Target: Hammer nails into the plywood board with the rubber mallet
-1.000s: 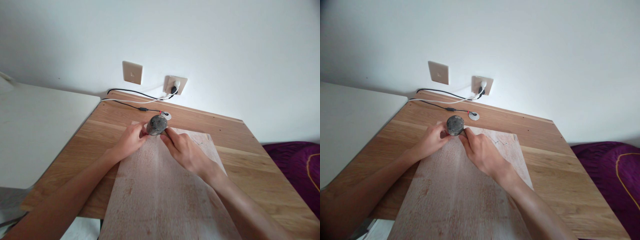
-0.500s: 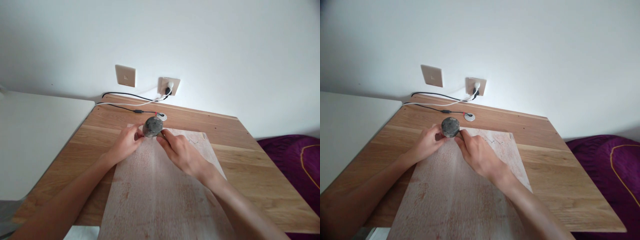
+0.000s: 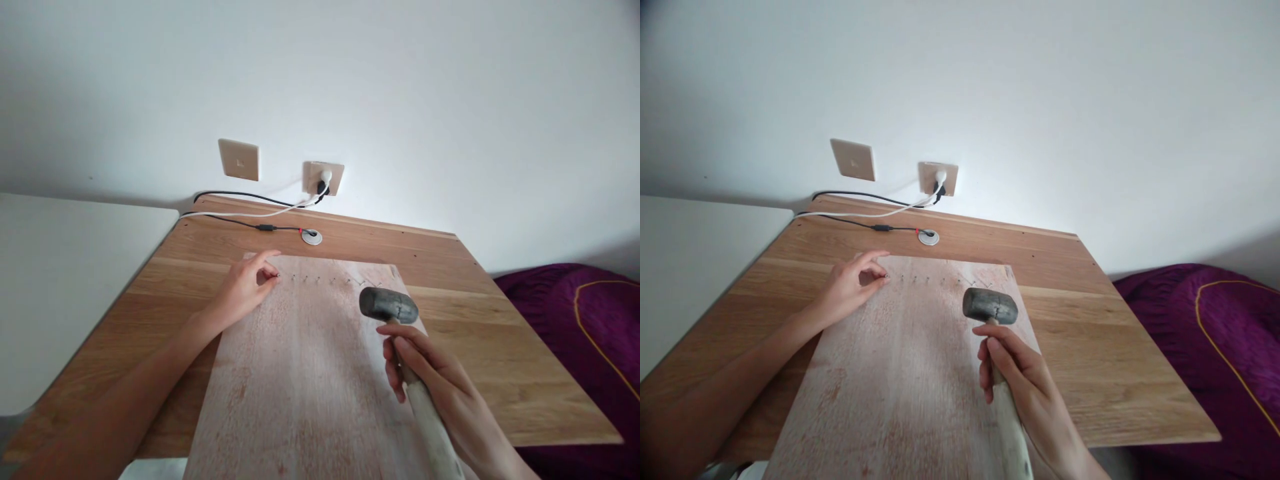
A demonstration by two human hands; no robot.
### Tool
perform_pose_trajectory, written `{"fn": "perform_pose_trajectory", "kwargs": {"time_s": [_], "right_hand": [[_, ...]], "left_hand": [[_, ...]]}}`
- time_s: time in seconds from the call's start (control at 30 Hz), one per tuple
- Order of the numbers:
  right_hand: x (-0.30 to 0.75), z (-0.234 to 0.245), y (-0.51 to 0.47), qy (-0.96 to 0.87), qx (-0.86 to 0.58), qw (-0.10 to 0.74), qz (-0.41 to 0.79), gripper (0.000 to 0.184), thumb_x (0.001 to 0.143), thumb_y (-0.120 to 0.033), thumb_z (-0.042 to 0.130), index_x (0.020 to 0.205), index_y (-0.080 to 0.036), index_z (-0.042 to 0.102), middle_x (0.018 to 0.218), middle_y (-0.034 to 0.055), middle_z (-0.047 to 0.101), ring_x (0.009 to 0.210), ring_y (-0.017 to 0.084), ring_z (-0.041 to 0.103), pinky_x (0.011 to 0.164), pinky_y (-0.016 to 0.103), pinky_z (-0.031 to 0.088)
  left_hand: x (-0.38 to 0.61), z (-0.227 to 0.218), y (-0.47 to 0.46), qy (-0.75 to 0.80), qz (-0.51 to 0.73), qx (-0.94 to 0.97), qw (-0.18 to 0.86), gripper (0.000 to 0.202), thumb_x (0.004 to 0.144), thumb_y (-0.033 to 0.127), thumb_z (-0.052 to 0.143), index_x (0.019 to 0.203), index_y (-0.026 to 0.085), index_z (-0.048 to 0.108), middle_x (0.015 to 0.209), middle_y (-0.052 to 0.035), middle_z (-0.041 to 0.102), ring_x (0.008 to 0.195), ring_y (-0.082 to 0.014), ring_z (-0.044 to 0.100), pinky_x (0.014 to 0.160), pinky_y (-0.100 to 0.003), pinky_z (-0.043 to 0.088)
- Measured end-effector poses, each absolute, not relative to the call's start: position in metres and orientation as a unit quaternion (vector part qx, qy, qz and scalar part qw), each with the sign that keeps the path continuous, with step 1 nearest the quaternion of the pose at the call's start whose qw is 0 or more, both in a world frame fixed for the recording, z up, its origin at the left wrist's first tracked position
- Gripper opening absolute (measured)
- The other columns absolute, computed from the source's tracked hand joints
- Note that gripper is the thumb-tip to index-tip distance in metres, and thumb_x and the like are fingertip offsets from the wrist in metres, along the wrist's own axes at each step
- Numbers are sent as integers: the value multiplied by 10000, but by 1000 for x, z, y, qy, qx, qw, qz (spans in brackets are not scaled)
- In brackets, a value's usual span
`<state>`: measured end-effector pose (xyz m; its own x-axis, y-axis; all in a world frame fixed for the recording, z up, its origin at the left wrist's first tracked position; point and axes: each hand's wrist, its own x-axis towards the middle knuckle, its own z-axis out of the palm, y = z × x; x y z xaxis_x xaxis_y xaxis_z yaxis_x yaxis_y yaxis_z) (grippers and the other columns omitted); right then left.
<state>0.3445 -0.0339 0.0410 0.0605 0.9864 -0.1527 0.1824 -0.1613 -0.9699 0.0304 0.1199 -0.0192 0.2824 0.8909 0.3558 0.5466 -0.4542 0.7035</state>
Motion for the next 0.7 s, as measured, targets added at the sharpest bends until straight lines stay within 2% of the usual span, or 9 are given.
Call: {"fn": "perform_pose_trajectory", "kwargs": {"time_s": [0.07, 0.17, 0.3, 0.43, 0.7], "right_hand": [[350, 38, -39, -530, -625, 399, 412, 433, 985, -618, 632, 1107, -219, 746, 823, 47, 686, 675, 187, 669, 555, 282, 555], [353, 34, -40, -570, -651, 344, 365, 512, 999, -676, 562, 1112, -211, 743, 778, 39, 689, 613, 176, 623, 529, 277, 514], [345, 31, -40, -620, -649, 279, 343, 537, 1036, -672, 476, 1095, -201, 727, 650, -13, 588, 548, 159, 545, 506, 266, 441], [334, 29, -41, -644, -634, 274, 330, 494, 1047, -640, 477, 1082, -213, 724, 654, -14, 602, 573, 165, 576, 519, 261, 440], [320, 16, -46, -655, -622, 250, 347, 458, 1038, -542, 531, 1251, -174, 699, 661, 1, 669, 535, 170, 630, 501, 261, 489]], "left_hand": [[29, -20, 121, 465, 374, 770, 227, 380, 892, 181, 707, 1263, 225, 638, 905, -5, 818, 844, -191, 766, 898, -368, 584], [29, -18, 120, 467, 368, 771, 227, 368, 894, 196, 698, 1258, 223, 645, 928, -17, 821, 870, -199, 770, 915, -379, 583], [29, -18, 119, 474, 365, 767, 231, 358, 893, 208, 695, 1249, 213, 653, 946, -29, 820, 891, -205, 772, 927, -382, 581], [29, -19, 120, 475, 369, 766, 226, 345, 897, 220, 688, 1240, 224, 655, 926, -23, 818, 871, -204, 771, 910, -378, 584], [27, -20, 120, 475, 365, 771, 215, 329, 904, 230, 682, 1231, 232, 656, 937, -25, 818, 895, -211, 773, 931, -386, 586]]}}
